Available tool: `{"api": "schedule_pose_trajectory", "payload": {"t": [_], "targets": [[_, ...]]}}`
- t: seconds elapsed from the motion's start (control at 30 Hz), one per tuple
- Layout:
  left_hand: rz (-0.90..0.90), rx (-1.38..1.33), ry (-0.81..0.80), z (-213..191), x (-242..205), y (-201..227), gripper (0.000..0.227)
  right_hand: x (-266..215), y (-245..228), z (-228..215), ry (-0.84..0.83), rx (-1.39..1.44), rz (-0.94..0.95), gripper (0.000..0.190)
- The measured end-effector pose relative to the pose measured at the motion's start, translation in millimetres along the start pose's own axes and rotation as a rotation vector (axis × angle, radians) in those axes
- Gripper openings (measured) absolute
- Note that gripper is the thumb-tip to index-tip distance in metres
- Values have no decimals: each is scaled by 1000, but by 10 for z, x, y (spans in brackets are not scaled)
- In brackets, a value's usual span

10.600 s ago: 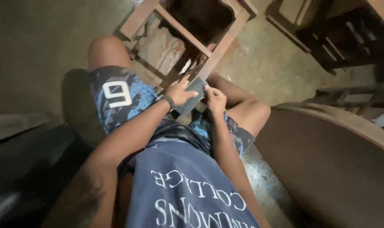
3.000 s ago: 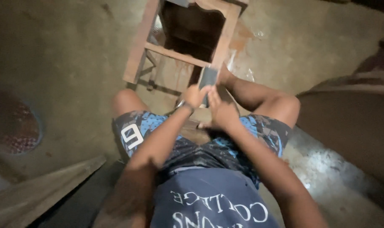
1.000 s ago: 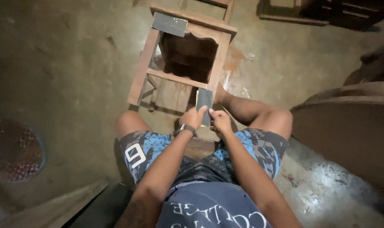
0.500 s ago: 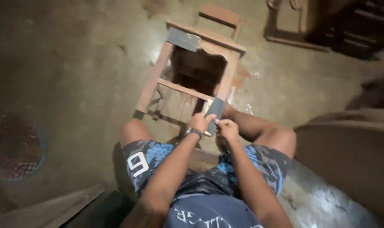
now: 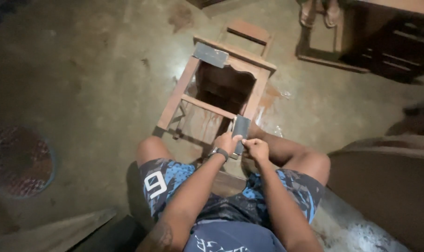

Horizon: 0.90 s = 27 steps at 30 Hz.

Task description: The person sands the surface and edges of a wooden stool by hand using a piece of sandpaper.

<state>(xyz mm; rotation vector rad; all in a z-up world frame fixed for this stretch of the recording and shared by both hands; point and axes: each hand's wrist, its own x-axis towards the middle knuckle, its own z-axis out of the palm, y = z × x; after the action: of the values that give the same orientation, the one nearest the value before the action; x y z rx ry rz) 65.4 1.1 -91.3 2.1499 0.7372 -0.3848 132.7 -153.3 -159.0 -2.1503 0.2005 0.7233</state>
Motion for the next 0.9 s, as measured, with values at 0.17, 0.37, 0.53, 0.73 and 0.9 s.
{"api": "schedule_pose_trajectory", "payload": {"t": [0.17,0.37,0.53,0.73,0.9], "targets": [[-88,-53,-35,-148,-645,-13,65,-613,-143,-157,-136,-64,-132,9],[148,122,502,648,132,-427,63,-103,66,-142,-36,-373,-363,32],[-71,-94,-42,-49,-220,-99,74,-217,-222,-210,-46,-319,-281,35],[-103,-17,-77,140,-496,-427,77,-1075,-263,-219,-10,-724,-313,32],[-96,-51,-172,136,-350,-465,81,-1853,-640,-356,-352,-1159,-664,82]]}}
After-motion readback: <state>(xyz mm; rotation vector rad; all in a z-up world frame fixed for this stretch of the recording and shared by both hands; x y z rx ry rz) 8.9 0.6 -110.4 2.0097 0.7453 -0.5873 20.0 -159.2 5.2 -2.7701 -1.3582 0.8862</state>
